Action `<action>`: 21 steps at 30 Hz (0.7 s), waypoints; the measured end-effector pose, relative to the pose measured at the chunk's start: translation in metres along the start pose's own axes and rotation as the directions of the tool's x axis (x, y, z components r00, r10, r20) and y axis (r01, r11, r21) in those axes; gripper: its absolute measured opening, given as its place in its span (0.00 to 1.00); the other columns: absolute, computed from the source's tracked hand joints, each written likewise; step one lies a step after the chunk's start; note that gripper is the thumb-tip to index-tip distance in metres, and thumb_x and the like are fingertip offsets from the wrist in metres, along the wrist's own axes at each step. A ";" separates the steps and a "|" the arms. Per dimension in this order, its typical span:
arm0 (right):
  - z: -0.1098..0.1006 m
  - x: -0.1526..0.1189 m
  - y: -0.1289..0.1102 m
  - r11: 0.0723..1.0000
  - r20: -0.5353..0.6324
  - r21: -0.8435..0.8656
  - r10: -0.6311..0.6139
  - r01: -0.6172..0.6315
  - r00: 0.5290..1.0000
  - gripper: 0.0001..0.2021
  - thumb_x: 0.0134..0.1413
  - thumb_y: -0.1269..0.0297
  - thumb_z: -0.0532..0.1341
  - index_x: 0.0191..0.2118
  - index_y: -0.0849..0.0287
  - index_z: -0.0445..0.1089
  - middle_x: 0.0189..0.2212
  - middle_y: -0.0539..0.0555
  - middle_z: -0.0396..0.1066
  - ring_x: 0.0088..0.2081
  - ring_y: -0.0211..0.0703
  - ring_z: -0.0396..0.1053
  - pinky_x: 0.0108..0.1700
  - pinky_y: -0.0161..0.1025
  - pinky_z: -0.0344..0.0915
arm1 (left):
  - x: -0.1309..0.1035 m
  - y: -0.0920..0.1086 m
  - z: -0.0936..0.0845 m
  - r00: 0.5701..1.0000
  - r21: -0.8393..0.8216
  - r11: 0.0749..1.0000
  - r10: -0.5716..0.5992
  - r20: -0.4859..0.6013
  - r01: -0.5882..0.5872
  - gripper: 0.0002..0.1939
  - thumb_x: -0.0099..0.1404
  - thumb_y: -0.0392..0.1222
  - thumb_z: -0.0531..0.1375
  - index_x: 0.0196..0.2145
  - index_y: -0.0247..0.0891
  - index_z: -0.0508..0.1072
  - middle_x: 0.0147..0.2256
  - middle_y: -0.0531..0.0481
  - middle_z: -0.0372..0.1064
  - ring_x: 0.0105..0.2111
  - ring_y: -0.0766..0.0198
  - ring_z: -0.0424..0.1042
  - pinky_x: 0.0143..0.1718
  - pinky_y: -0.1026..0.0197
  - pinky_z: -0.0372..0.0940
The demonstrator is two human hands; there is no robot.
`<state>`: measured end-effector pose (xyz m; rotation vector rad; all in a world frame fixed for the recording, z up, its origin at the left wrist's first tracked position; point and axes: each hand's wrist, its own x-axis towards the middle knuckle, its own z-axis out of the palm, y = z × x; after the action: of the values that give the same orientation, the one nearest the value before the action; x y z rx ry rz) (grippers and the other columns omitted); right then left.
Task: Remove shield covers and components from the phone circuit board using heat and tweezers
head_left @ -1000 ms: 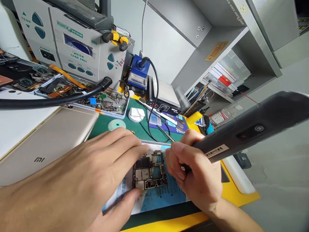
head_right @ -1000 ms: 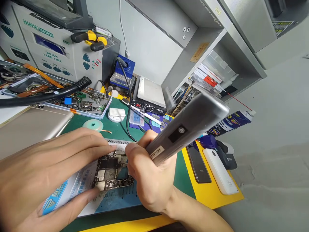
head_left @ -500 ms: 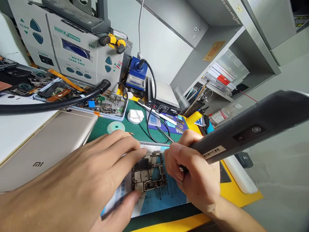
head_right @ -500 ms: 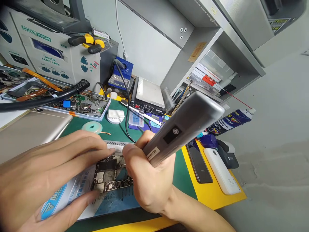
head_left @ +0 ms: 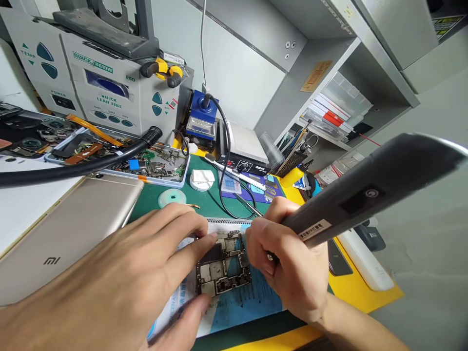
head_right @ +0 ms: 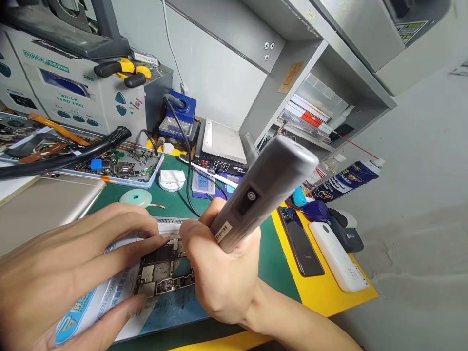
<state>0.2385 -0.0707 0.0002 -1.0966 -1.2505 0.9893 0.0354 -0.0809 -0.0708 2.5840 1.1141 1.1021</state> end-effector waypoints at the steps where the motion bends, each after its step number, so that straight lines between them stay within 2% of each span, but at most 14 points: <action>1: 0.000 0.000 0.000 1.000 -0.004 -0.002 -0.004 0.004 1.000 0.21 0.53 0.71 0.70 0.21 0.51 0.58 0.15 0.42 0.53 0.18 0.34 0.49 0.21 0.37 0.49 | 0.001 0.000 0.000 1.000 0.006 1.000 -0.002 0.001 0.001 0.18 0.71 0.44 0.62 0.58 0.50 0.75 0.57 0.51 0.76 0.57 0.57 0.75 0.55 0.54 0.75; 4: 0.000 0.000 -0.001 1.000 0.005 -0.013 -0.014 0.014 1.000 0.21 0.53 0.71 0.69 0.21 0.51 0.57 0.15 0.42 0.53 0.18 0.34 0.49 0.21 0.38 0.50 | 0.001 0.000 -0.001 1.000 0.011 1.000 -0.003 0.010 0.003 0.18 0.72 0.44 0.62 0.59 0.50 0.74 0.59 0.51 0.75 0.59 0.56 0.75 0.58 0.53 0.74; 8: -0.002 -0.001 0.002 1.000 0.017 -0.021 -0.002 0.002 1.000 0.20 0.54 0.70 0.68 0.21 0.51 0.56 0.15 0.42 0.53 0.17 0.33 0.48 0.21 0.38 0.48 | -0.002 -0.001 -0.001 1.000 0.009 1.000 0.005 0.006 -0.005 0.20 0.72 0.45 0.62 0.60 0.50 0.75 0.60 0.51 0.75 0.59 0.54 0.75 0.56 0.53 0.75; 14: -0.008 -0.006 0.017 0.999 0.034 0.029 0.018 -0.019 0.999 0.21 0.62 0.66 0.68 0.22 0.51 0.57 0.12 0.40 0.52 0.15 0.32 0.44 0.19 0.37 0.42 | -0.006 -0.001 0.001 1.000 0.026 1.000 -0.005 -0.010 0.005 0.20 0.71 0.45 0.62 0.60 0.51 0.75 0.61 0.53 0.75 0.61 0.55 0.76 0.59 0.53 0.74; 21: -0.010 -0.007 0.017 1.000 0.031 0.010 0.020 -0.020 0.999 0.21 0.61 0.66 0.68 0.22 0.51 0.59 0.13 0.40 0.52 0.16 0.33 0.44 0.20 0.38 0.44 | -0.009 -0.004 0.002 1.000 0.037 0.999 -0.005 0.026 0.004 0.24 0.71 0.46 0.63 0.64 0.52 0.74 0.65 0.51 0.73 0.64 0.51 0.74 0.59 0.50 0.76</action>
<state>0.2478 -0.0747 -0.0179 -1.0912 -1.2597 1.0299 0.0303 -0.0836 -0.0795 2.6148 1.1446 1.0529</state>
